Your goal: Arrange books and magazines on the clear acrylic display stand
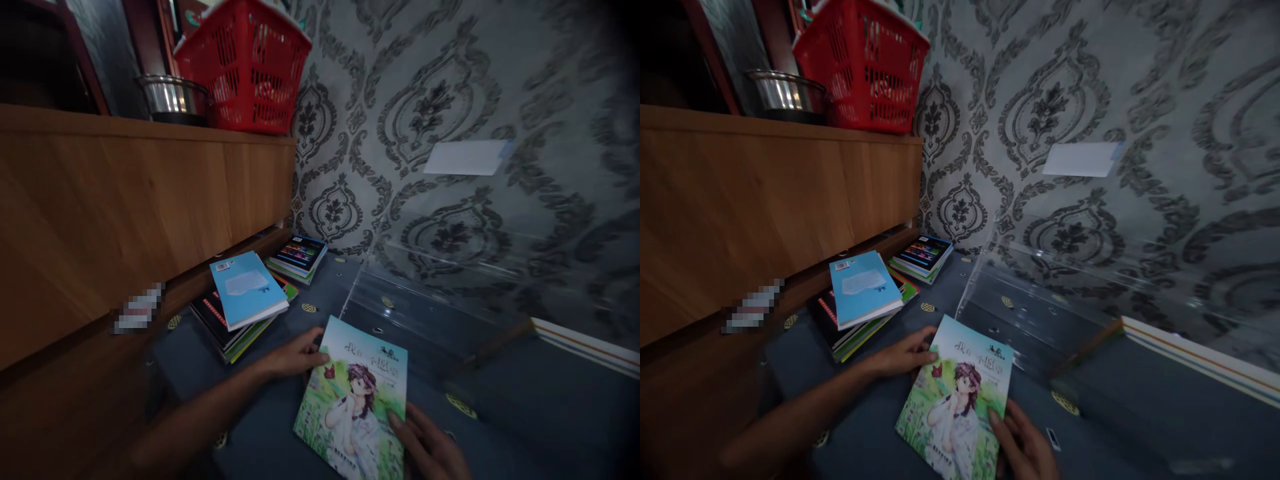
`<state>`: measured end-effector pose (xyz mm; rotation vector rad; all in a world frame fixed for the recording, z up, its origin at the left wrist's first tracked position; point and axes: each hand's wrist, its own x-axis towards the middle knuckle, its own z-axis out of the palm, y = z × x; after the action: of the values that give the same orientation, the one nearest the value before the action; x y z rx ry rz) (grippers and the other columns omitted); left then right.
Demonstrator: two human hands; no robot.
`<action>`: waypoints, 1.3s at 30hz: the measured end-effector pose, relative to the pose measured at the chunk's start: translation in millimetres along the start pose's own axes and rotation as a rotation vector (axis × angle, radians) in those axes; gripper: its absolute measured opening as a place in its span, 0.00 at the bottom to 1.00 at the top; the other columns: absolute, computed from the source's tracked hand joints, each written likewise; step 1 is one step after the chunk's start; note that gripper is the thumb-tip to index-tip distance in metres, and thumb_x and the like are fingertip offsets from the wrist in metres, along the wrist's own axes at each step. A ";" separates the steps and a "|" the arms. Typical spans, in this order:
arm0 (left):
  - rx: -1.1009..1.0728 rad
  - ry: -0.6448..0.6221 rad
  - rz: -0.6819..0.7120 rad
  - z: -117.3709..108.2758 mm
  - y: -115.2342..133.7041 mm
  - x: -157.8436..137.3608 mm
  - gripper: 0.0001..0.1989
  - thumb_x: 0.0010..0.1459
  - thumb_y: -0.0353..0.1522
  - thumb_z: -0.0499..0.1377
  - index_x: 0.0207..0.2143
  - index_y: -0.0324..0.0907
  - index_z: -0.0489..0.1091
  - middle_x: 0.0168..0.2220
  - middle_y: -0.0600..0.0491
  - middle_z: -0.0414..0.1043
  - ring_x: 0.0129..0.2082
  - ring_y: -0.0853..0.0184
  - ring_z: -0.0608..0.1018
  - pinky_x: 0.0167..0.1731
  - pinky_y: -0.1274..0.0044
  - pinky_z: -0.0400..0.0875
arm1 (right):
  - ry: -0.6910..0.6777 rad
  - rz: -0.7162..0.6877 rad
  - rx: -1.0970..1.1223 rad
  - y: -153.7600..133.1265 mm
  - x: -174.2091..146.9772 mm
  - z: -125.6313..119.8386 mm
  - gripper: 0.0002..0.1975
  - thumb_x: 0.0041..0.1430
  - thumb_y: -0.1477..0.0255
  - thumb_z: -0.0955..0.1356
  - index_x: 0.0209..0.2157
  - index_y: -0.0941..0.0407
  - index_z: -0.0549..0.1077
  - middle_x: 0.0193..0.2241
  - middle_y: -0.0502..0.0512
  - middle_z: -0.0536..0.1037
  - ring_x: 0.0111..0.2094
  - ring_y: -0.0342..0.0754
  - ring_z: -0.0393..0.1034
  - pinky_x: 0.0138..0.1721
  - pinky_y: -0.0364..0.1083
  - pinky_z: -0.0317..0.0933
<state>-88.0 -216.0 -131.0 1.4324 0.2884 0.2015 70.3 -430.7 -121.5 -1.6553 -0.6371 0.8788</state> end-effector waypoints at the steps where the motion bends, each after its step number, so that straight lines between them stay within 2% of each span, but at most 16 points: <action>1: -0.012 0.005 0.015 0.2 2.3 -0.1 0.36 0.50 0.50 0.66 0.55 0.43 0.61 0.34 0.53 0.74 0.25 0.70 0.75 0.22 0.82 0.65 | 0.002 -0.020 0.004 0.2 0.3 -0.7 0.34 0.39 0.45 0.74 0.40 0.57 0.79 0.15 0.48 0.70 0.17 0.47 0.65 0.19 0.46 0.63; 5: -0.011 0.043 0.118 6.2 21.6 1.7 0.37 0.53 0.48 0.65 0.60 0.43 0.58 0.34 0.53 0.75 0.29 0.67 0.77 0.26 0.80 0.67 | 0.012 -0.148 0.002 -7.2 2.9 -5.6 0.31 0.47 0.48 0.72 0.44 0.57 0.77 0.20 0.49 0.74 0.16 0.44 0.63 0.18 0.44 0.62; 10: 0.138 0.059 0.348 20.1 60.0 7.7 0.30 0.61 0.44 0.59 0.62 0.43 0.58 0.40 0.49 0.77 0.39 0.61 0.79 0.38 0.73 0.71 | 0.057 -0.426 -0.079 -38.6 5.5 -15.4 0.21 0.54 0.53 0.71 0.40 0.55 0.77 0.25 0.52 0.77 0.18 0.44 0.65 0.19 0.43 0.64; 13: 0.289 0.102 0.483 24.6 86.0 15.3 0.28 0.63 0.40 0.57 0.63 0.42 0.56 0.41 0.49 0.77 0.40 0.61 0.78 0.41 0.71 0.71 | 0.120 -0.594 -0.138 -67.0 5.6 -24.0 0.17 0.56 0.55 0.70 0.38 0.54 0.77 0.26 0.53 0.76 0.21 0.46 0.69 0.20 0.43 0.66; 17: 0.432 0.181 0.697 27.8 123.4 31.6 0.27 0.64 0.37 0.56 0.63 0.43 0.56 0.39 0.51 0.74 0.39 0.63 0.77 0.42 0.72 0.71 | 0.238 -0.781 -0.204 -107.1 8.5 -35.2 0.13 0.56 0.57 0.71 0.32 0.54 0.75 0.22 0.49 0.72 0.22 0.45 0.67 0.24 0.43 0.66; 19: 0.498 0.236 0.789 30.3 140.0 39.7 0.26 0.64 0.36 0.55 0.63 0.43 0.57 0.37 0.53 0.73 0.37 0.65 0.76 0.41 0.74 0.71 | 0.276 -0.845 -0.195 -120.9 12.5 -38.4 0.12 0.57 0.59 0.71 0.32 0.53 0.75 0.24 0.49 0.74 0.25 0.45 0.68 0.26 0.44 0.67; 21: 0.554 0.286 0.846 33.8 151.0 46.1 0.25 0.65 0.35 0.55 0.63 0.44 0.57 0.36 0.54 0.72 0.36 0.67 0.75 0.40 0.75 0.70 | 0.299 -0.883 -0.154 -126.6 18.4 -40.0 0.11 0.58 0.60 0.70 0.35 0.53 0.76 0.29 0.51 0.77 0.29 0.47 0.71 0.30 0.45 0.69; 24: 0.599 0.338 0.878 38.5 152.7 53.4 0.23 0.64 0.33 0.55 0.61 0.43 0.59 0.35 0.55 0.71 0.34 0.68 0.74 0.39 0.76 0.70 | 0.300 -0.904 -0.093 -121.5 30.0 -42.3 0.12 0.60 0.62 0.69 0.43 0.52 0.76 0.37 0.53 0.80 0.36 0.49 0.74 0.34 0.47 0.71; 27: 0.570 0.349 0.864 40.1 139.4 61.1 0.22 0.64 0.33 0.55 0.60 0.43 0.60 0.36 0.55 0.72 0.33 0.68 0.75 0.38 0.76 0.70 | 0.274 -0.883 -0.090 -109.6 41.2 -46.3 0.13 0.61 0.63 0.68 0.45 0.52 0.76 0.41 0.55 0.81 0.39 0.50 0.75 0.36 0.49 0.71; 32: 0.424 0.345 0.812 37.0 116.1 77.2 0.21 0.62 0.34 0.57 0.58 0.43 0.60 0.40 0.52 0.75 0.38 0.66 0.78 0.43 0.73 0.71 | 0.283 -0.829 -0.151 -96.2 52.5 -50.5 0.16 0.61 0.63 0.66 0.47 0.55 0.75 0.42 0.57 0.80 0.41 0.52 0.74 0.39 0.50 0.70; 39: 0.381 0.346 0.781 31.8 105.9 89.1 0.20 0.62 0.34 0.57 0.56 0.43 0.60 0.42 0.50 0.76 0.40 0.65 0.79 0.44 0.72 0.72 | 0.277 -0.781 -0.167 -85.5 62.9 -49.3 0.17 0.61 0.63 0.66 0.49 0.56 0.74 0.43 0.59 0.79 0.41 0.53 0.73 0.43 0.53 0.69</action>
<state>10.3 -204.8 -29.1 1.8332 0.0290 1.0840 149.6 -387.8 -46.9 -1.4477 -1.0726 0.0336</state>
